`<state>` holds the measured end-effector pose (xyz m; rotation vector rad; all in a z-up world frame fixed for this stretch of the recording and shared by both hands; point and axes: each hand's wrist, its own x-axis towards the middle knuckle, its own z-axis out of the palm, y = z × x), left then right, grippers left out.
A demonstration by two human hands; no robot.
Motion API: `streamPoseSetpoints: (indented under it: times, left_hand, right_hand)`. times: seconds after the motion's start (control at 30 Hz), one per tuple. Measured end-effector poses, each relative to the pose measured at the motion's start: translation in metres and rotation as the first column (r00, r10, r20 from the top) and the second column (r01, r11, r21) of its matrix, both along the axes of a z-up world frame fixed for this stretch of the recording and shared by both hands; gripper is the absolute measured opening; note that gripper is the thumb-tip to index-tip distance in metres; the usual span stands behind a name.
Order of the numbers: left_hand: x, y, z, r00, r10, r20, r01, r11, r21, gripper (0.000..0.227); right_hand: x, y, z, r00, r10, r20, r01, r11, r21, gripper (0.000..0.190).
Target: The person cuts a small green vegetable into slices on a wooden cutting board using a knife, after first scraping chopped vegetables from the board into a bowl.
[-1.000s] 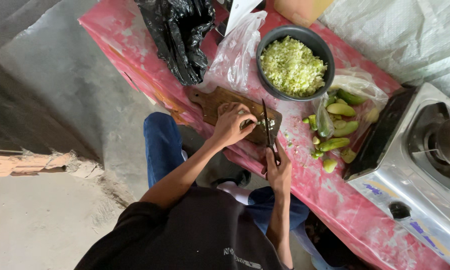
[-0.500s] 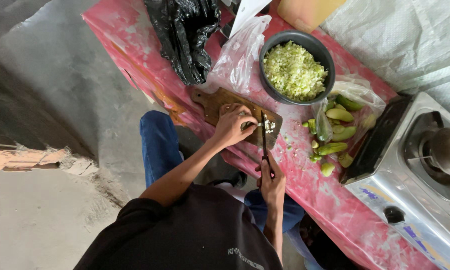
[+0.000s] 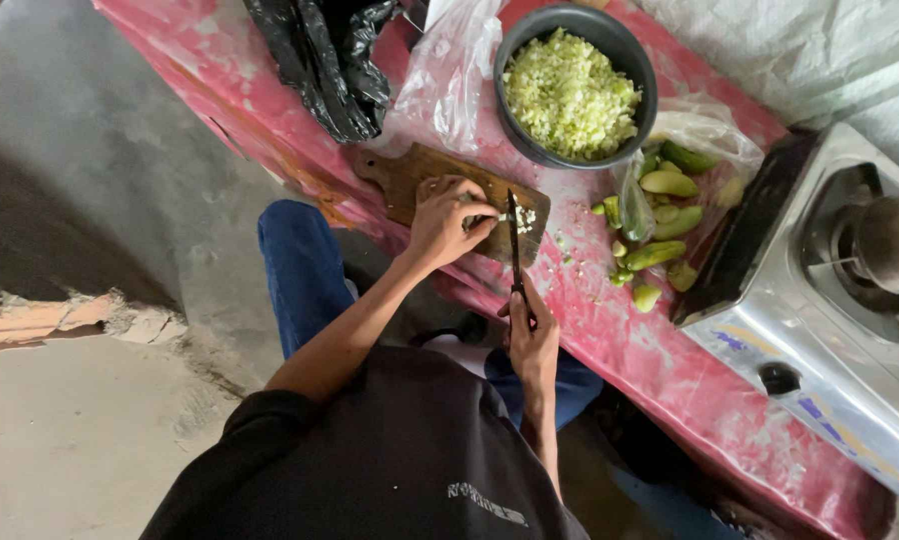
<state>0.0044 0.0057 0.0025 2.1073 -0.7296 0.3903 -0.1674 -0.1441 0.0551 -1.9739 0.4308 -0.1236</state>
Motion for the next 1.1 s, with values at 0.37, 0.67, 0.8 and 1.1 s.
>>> streamPoseSetpoints:
  times: [0.37,0.67,0.8,1.1]
  left_hand:
    - [-0.003,0.003,0.004,1.000,0.013,0.020,-0.014,1.000,0.017,0.012]
    - [-0.002,0.001,0.001,0.999,0.034,0.030,-0.035,0.999,0.032,0.009]
    - [-0.003,0.002,0.001,0.998,0.039,0.054,-0.041,0.999,0.031,0.009]
    - [-0.001,0.001,-0.007,1.000,0.019,0.024,-0.020,0.999,0.041,0.015]
  right_hand:
    - [-0.008,0.009,0.017,0.996,-0.018,-0.090,0.026,0.995,0.091,0.045]
    - [0.005,0.013,0.001,1.000,0.004,0.010,-0.002,0.989,-0.149,0.044]
    - [0.007,0.014,0.004,0.995,0.009,0.095,0.012,0.977,-0.213,0.042]
    - [0.003,0.014,0.006,0.998,-0.036,-0.059,0.031,0.996,-0.083,0.045]
